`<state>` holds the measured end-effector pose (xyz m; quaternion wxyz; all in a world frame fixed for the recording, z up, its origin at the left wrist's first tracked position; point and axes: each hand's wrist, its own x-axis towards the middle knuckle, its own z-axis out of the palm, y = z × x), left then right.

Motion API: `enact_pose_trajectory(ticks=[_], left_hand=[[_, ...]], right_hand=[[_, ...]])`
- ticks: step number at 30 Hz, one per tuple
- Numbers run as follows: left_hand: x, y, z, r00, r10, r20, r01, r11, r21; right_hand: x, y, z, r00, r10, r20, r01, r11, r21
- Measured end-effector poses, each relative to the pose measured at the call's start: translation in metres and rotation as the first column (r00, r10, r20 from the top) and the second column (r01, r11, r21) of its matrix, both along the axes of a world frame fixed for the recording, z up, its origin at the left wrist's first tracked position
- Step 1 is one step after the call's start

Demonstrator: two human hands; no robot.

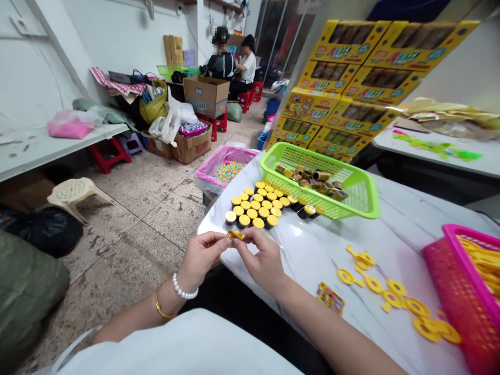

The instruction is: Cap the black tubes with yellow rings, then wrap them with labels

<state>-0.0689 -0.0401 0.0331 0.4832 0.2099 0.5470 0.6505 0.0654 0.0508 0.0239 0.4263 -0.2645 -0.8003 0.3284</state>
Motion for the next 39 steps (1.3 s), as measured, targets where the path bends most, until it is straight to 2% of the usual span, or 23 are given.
enact_pose_trajectory(ticks=[5, 8, 11, 15, 18, 22, 28, 35, 39], left_hand=[[-0.002, 0.000, -0.003, 0.994, -0.009, 0.108, 0.011, 1.000, -0.012], [-0.004, -0.003, -0.005, 0.992, 0.079, 0.095, -0.081, 0.997, 0.014], [-0.005, -0.005, -0.009, 0.984, 0.176, -0.002, -0.175, 0.982, 0.072], [-0.004, -0.007, -0.013, 0.965, 0.130, -0.228, -0.102, 0.986, 0.134], [-0.005, -0.008, -0.017, 0.943, 0.113, -0.313, -0.076, 0.989, 0.127], [-0.010, -0.007, -0.021, 0.946, 0.164, -0.280, -0.147, 0.986, 0.078], [-0.007, -0.007, -0.020, 0.976, 0.053, -0.213, -0.044, 0.998, 0.046], [-0.006, -0.009, -0.014, 0.989, 0.101, -0.109, -0.101, 0.995, 0.000], [-0.007, -0.009, -0.011, 0.940, 0.174, -0.295, -0.165, 0.985, 0.054]], right_hand=[[0.000, 0.002, -0.002, 0.996, -0.062, 0.069, 0.059, 0.997, 0.039], [0.001, 0.003, -0.002, 0.991, -0.085, 0.105, 0.079, 0.995, 0.059], [0.001, 0.002, -0.004, 0.987, -0.090, 0.134, 0.078, 0.993, 0.094], [0.000, -0.001, -0.008, 0.987, -0.051, 0.151, 0.030, 0.990, 0.138], [0.000, -0.003, -0.010, 0.988, -0.007, 0.157, -0.022, 0.984, 0.179], [0.001, -0.004, -0.009, 0.988, 0.001, 0.153, -0.030, 0.981, 0.190], [0.003, -0.003, -0.012, 0.984, 0.018, 0.177, -0.049, 0.983, 0.175], [0.002, -0.005, -0.010, 0.985, 0.015, 0.175, -0.052, 0.977, 0.207], [0.001, -0.004, -0.008, 0.984, -0.029, 0.174, -0.006, 0.980, 0.201]])
